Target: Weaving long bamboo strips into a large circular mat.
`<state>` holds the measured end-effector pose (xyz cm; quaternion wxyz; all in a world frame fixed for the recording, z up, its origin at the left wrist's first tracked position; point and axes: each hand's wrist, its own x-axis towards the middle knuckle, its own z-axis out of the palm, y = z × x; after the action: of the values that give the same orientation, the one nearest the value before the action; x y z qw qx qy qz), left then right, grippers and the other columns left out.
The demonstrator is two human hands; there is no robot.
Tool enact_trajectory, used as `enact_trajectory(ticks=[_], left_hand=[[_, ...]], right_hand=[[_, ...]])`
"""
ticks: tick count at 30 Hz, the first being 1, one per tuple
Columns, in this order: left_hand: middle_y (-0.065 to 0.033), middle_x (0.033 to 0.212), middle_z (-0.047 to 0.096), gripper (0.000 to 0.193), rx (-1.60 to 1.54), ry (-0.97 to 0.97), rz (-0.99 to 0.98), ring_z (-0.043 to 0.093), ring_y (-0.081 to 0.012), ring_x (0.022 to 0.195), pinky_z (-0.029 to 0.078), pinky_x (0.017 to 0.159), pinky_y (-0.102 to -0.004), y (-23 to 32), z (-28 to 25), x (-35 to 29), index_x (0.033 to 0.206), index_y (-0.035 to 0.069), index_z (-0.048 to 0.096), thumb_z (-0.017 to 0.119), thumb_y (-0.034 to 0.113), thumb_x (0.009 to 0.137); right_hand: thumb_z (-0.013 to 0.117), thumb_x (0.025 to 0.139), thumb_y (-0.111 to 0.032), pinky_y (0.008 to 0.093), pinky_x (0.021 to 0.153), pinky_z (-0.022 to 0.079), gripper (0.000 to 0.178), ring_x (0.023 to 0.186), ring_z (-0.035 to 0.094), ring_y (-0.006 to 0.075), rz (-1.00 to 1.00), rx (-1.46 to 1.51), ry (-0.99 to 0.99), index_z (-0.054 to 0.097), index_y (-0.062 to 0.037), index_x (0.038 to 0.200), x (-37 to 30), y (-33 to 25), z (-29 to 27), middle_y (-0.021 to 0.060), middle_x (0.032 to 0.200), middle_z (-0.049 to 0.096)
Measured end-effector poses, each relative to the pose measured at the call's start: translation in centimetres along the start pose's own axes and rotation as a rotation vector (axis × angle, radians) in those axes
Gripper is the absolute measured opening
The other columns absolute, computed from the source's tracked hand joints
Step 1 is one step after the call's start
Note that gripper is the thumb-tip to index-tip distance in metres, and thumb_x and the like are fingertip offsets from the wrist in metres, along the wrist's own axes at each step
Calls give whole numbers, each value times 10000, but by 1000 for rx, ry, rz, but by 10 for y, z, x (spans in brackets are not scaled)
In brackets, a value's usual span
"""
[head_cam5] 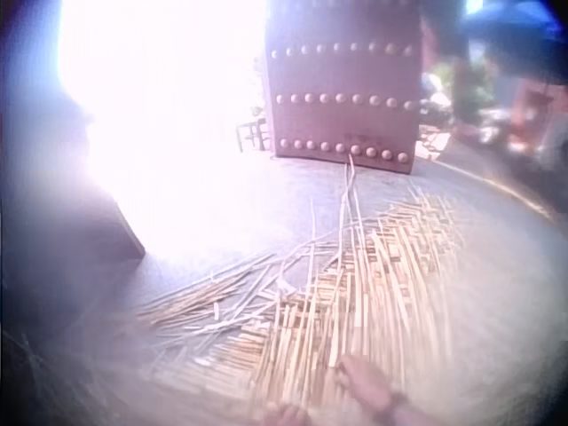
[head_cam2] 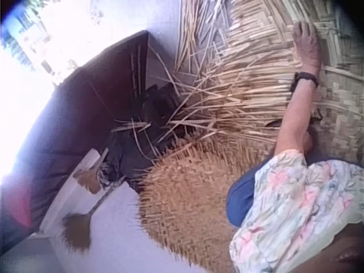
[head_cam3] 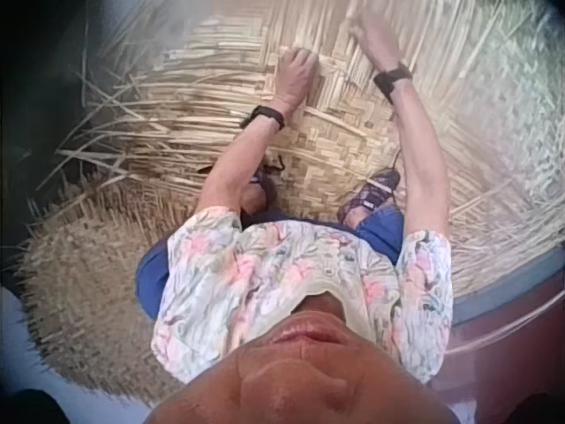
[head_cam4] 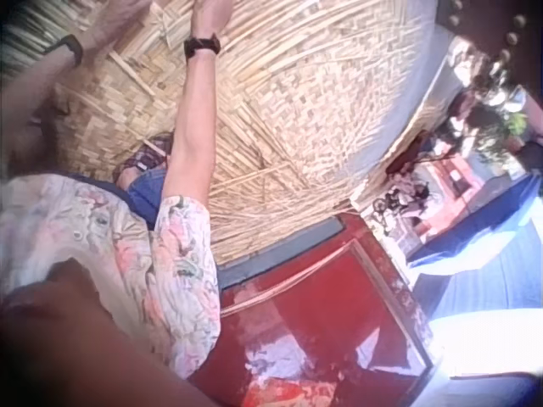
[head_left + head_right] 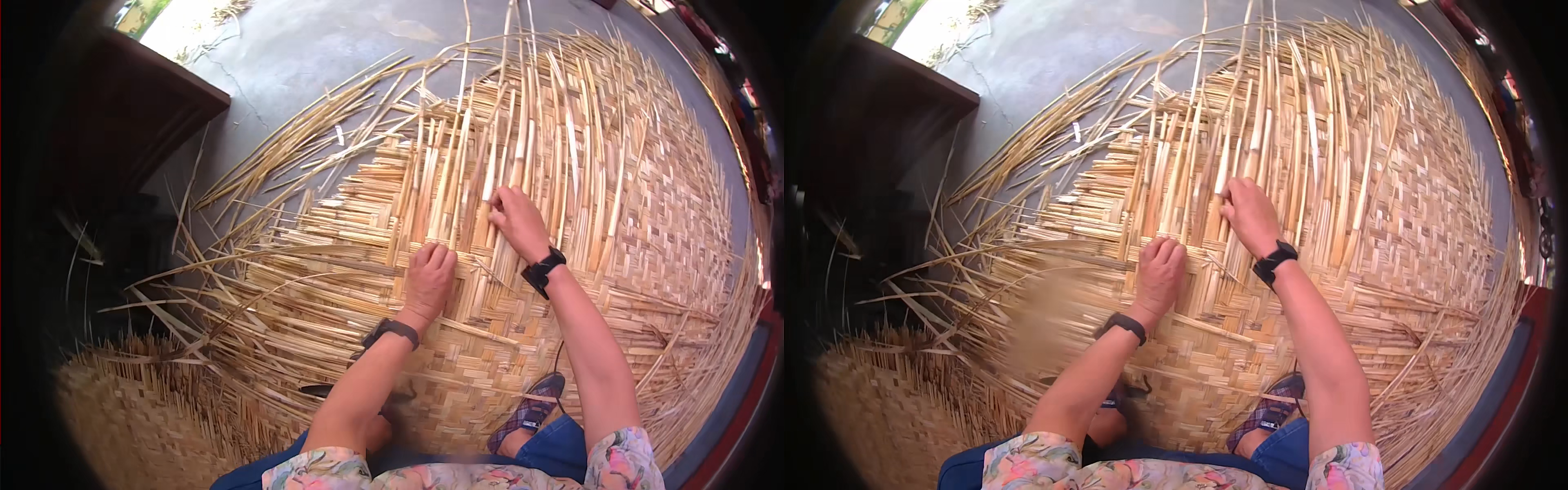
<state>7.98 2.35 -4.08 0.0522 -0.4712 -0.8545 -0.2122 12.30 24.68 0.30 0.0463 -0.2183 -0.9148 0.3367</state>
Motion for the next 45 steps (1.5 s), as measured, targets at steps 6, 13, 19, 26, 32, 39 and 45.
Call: enact_trajectory(ticks=[6,13,19,26,32,39,45], left_hand=[[-59,990,591,142,-247,-105,-73,554,-253,1028,455,888,-368,-2,-20,13,969,92,631,669,126,837],[-116,953,656,104,-306,326,-513,627,-312,922,514,767,-398,-171,-97,107,972,65,685,637,38,884],[-94,1009,610,121,432,-25,-586,597,-321,1023,560,785,-440,-274,-95,83,928,110,686,609,61,848],[-110,996,604,114,414,-135,-387,608,-337,991,559,771,-457,-298,-96,93,963,107,622,546,58,893],[-113,905,618,80,444,29,-372,618,-339,948,537,768,-460,-321,-148,83,993,117,604,562,124,925],[-48,836,595,76,412,263,73,595,-259,828,480,699,-377,-217,-203,103,929,131,675,684,161,860],[10,874,565,187,137,-39,558,573,-169,838,453,724,-328,-72,-160,97,1020,159,698,673,131,836]], right_hand=[[662,873,-48,405,743,506,158,878,615,326,-165,145,-89,610,-67,1021,-107,-62,21,129,941,568],[699,845,-73,383,658,524,132,776,644,299,-162,166,-214,654,-123,958,-170,-37,39,86,852,587],[708,832,-144,362,600,515,106,732,644,249,-201,14,-203,648,-163,917,-164,-44,45,46,811,570],[708,828,-152,352,603,511,108,742,635,231,-209,-73,-197,640,-162,912,-165,-38,44,40,789,544],[688,861,-162,358,597,514,112,732,631,247,-292,14,-243,637,-149,959,-157,-43,32,59,813,540],[685,881,-55,357,665,550,428,787,647,277,-346,266,9,535,-43,1282,-124,-95,-18,117,919,566],[678,894,-92,341,663,535,330,777,631,294,-130,92,-75,583,-27,1203,-86,-93,-47,143,946,549]])
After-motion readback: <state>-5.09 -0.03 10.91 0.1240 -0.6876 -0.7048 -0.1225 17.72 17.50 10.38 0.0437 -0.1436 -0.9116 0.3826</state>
